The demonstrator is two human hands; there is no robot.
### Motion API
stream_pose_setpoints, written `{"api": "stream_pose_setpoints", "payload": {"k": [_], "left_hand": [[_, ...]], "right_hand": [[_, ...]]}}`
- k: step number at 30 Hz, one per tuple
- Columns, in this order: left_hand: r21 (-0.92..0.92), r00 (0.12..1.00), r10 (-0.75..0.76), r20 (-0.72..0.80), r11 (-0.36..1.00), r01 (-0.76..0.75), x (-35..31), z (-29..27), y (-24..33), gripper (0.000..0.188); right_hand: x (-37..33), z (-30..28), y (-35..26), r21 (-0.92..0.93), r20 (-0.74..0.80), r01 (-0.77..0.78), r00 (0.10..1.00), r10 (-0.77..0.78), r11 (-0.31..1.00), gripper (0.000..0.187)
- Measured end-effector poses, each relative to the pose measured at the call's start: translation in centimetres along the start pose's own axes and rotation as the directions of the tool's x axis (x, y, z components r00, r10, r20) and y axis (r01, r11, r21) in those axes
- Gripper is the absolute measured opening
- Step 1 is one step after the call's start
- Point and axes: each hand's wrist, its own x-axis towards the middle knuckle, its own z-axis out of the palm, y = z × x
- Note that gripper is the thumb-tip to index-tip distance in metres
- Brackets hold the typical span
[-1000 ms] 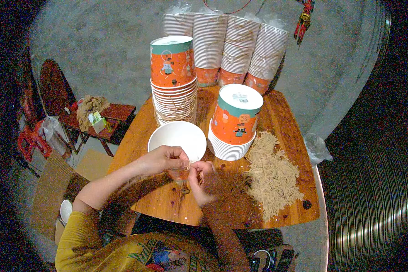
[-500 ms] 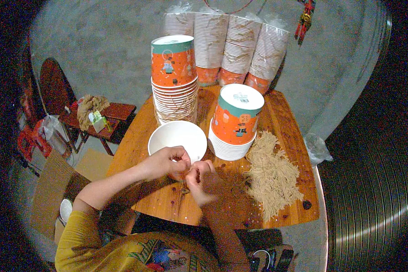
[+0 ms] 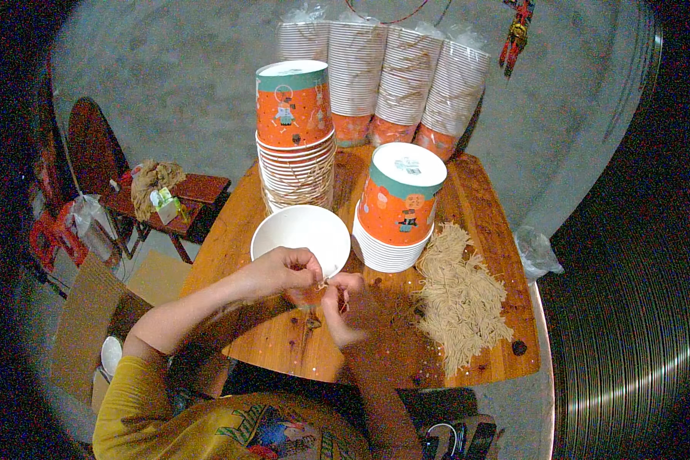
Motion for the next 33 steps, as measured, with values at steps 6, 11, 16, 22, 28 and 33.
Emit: {"api": "stream_pose_setpoints", "payload": {"k": [6,11,16,22,28,33], "left_hand": [[-0.011,1.0,-0.012,0.002,1.0,0.012,0.0,0.0,0.0,0.013],[0.011,0.997,0.072,-0.002,0.997,-0.072,0.0,0.2,-0.4,0.012],[0.038,0.998,0.064,-0.009,0.997,-0.064,-0.2,0.5,0.1,0.012],[0.086,0.991,0.134,-0.014,0.987,-0.132,-0.1,0.3,-0.3,0.012],[-0.021,1.0,-0.009,-0.014,1.0,0.009,0.3,-0.1,-0.1,0.012],[-0.075,0.997,-0.077,0.002,0.994,0.076,0.2,-0.5,0.4,0.012]], "right_hand": [[0.0,0.0,-0.8,-0.132,-0.003,0.045,0.999,-0.046,0.99,0.021],[0.4,0.1,-1.1,-0.068,-0.013,-0.027,1.0,0.026,0.997,0.02],[0.5,-0.3,-0.1,-0.124,0.022,0.113,0.994,-0.111,0.986,0.015],[0.1,-0.5,0.1,0.148,0.022,-0.063,0.998,0.06,0.987,0.011],[-0.3,0.1,0.4,0.111,0.019,-0.047,0.999,0.045,0.993,0.011],[0.0,0.3,-0.8,0.006,0.035,-0.069,0.997,0.069,0.998,0.012]]}}
